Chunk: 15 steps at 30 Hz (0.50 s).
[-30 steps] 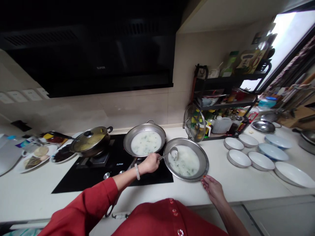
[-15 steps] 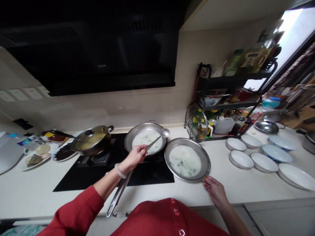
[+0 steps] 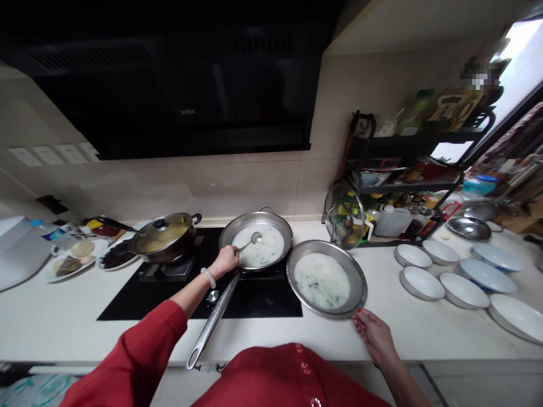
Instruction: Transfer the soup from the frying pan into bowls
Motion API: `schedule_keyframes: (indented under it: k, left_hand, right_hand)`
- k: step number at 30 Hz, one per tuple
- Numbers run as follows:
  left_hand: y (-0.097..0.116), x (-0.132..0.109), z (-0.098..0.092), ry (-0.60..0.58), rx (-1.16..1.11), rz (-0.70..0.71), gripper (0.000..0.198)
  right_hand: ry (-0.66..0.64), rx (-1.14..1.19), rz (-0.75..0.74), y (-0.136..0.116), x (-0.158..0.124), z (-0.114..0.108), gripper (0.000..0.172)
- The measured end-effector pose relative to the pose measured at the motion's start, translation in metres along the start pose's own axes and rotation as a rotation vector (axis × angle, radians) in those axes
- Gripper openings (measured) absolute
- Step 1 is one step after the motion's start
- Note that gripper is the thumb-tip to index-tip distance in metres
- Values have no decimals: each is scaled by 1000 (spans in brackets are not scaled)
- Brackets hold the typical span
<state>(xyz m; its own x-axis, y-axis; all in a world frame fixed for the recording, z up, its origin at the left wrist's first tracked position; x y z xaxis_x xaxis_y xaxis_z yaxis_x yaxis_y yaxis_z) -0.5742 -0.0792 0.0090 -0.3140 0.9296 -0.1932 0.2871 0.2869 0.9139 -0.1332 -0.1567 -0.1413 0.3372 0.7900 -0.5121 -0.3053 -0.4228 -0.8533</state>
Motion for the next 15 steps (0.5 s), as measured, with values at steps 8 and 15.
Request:
schedule_keyframes:
  k: [8, 15]
  left_hand:
    - [6, 1, -1, -129, -414, -287, 22]
    - [11, -5, -15, -135, -660, -434, 27]
  right_hand:
    - [-6, -5, -27, 4, 1, 1, 36]
    - [-12, 14, -8, 4, 3, -1, 39]
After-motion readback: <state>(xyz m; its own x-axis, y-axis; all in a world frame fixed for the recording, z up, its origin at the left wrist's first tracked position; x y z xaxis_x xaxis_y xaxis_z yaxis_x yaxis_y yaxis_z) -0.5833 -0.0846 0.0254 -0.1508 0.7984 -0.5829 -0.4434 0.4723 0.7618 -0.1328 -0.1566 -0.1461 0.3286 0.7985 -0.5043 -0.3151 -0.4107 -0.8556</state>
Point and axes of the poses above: each hand's wrist, its own x-axis towards the middle knuckle, its own z-axis out of the palm, y = z × x, the point moved 1 cm from there along x, towards the middle knuckle, and after that the axes turned 14 degrees about -x, right-handed, at the moved point
